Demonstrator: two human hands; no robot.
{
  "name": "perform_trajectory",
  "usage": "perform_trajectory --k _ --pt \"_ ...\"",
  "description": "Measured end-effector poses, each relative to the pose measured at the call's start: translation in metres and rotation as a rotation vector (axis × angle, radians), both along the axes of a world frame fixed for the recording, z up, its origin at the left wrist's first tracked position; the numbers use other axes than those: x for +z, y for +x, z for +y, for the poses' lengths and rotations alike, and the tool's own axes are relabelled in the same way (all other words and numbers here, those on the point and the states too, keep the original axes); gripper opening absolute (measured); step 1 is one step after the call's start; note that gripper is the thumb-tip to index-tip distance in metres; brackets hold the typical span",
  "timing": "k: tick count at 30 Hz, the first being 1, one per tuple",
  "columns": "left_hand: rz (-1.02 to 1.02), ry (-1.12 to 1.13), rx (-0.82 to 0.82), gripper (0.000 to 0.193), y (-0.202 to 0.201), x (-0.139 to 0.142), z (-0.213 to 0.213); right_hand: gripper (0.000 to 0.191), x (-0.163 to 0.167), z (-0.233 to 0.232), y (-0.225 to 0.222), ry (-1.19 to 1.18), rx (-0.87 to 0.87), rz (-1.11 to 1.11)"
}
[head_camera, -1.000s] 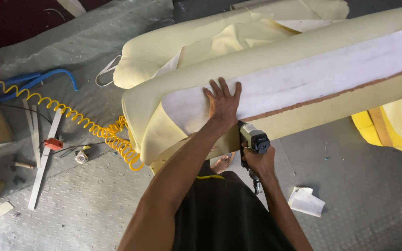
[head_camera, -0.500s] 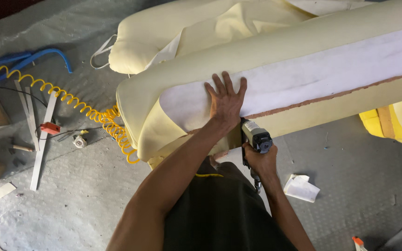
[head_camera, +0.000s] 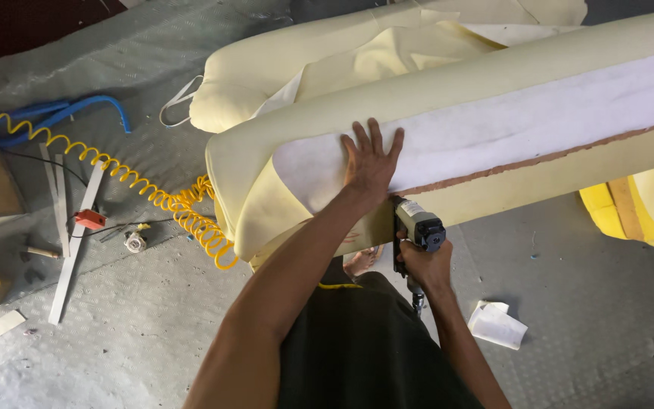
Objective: The person holds white batting over the foam edge of a long upholstered furniture frame and drives staples along the edge with a pneumatic nail gun, working progressively along the length. They press the batting flat with one hand while stapling with the other, repositioning to cover new sections of the frame edge.
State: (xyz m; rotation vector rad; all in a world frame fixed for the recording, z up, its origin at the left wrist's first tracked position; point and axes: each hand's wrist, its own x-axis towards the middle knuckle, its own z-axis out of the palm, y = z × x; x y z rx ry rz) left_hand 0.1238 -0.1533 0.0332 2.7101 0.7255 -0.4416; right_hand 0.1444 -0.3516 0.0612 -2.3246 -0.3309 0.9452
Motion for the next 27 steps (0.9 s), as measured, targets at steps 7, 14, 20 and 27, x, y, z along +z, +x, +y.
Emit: perform_trajectory --k 7,14,20,27 --pt "-0.009 -0.007 -0.004 0.114 -0.001 -0.005 -0.001 0.021 -0.006 0.0 -0.007 0.098 -0.011 -0.005" --pt "-0.034 0.019 0.001 0.11 -0.002 -0.019 -0.006 0.016 -0.005 0.005 -0.007 0.034 -0.036 0.027" --pt "-0.033 0.004 -0.002 0.112 -0.006 -0.021 -0.006 0.013 -0.005 0.006 -0.009 -0.013 -0.008 0.009" --pt "0.017 0.0 0.003 0.111 -0.001 -0.008 -0.003 0.018 -0.004 0.004 -0.006 0.081 -0.026 -0.009"
